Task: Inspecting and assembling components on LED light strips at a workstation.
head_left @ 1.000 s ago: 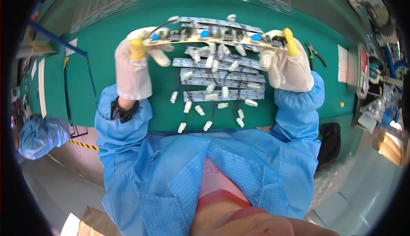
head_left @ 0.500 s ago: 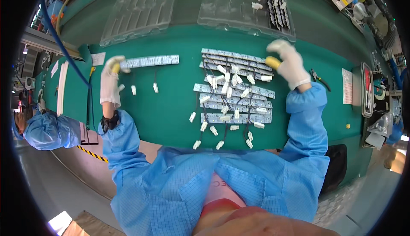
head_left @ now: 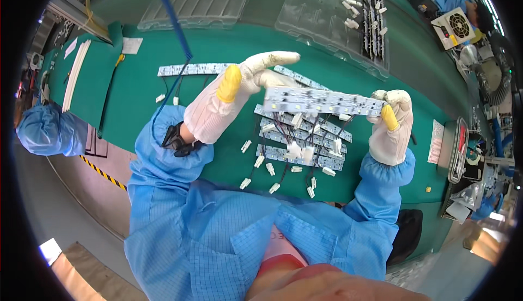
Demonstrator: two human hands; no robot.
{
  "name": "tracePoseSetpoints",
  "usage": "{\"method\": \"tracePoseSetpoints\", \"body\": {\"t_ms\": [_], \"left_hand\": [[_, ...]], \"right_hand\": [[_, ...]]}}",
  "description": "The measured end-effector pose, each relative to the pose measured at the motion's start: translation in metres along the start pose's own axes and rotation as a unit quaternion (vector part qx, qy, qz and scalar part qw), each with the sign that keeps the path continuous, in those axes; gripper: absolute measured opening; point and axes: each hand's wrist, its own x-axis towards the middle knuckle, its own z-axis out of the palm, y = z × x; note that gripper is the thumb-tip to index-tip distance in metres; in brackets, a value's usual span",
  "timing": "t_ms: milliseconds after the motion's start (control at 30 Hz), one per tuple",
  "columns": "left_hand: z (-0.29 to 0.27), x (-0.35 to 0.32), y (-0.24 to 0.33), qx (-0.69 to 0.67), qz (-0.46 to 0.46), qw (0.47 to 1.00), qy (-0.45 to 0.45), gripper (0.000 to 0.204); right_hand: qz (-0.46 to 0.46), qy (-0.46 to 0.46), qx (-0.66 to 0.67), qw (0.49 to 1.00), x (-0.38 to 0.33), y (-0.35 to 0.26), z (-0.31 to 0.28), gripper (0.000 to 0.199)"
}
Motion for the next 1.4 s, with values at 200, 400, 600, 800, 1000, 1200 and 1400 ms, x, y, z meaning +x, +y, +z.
{"method": "tracePoseSetpoints", "body": {"t_ms": [200, 400, 600, 800, 1000, 1200, 1400], "left_hand": [[0.007, -0.011, -0.025, 0.107, 0.063, 0.986, 0.113, 0.045], [-0.002, -0.014, -0.025, 0.308, 0.090, 0.935, 0.152, 0.042], [-0.001, -0.017, -0.020, 0.323, 0.104, 0.929, 0.147, 0.044], [-0.009, -0.019, -0.020, 0.249, 0.055, 0.961, 0.106, 0.065], [-0.007, -0.016, -0.026, 0.201, 0.100, 0.963, 0.150, 0.049], [-0.009, -0.010, -0.028, 0.205, 0.100, 0.963, 0.144, 0.063], [-0.008, -0.001, -0.022, 0.310, 0.031, 0.936, 0.166, 0.069]], "right_hand": [[0.066, 0.009, -0.088, 0.994, 0.003, 0.008, -0.003, 0.037], [0.102, 0.008, -0.107, 0.989, 0.001, 0.008, -0.006, 0.046], [0.084, -0.029, -0.057, 0.994, -0.003, 0.010, -0.012, 0.039], [0.036, -0.045, -0.213, 0.975, -0.007, 0.002, -0.013, 0.031], [0.049, -0.004, -0.105, 0.993, -0.012, -0.007, 0.000, 0.026], [0.023, -0.021, -0.169, 0.985, -0.014, -0.011, -0.001, 0.032], [0.015, -0.093, -0.106, 0.990, -0.013, -0.008, -0.007, 0.039]]}}
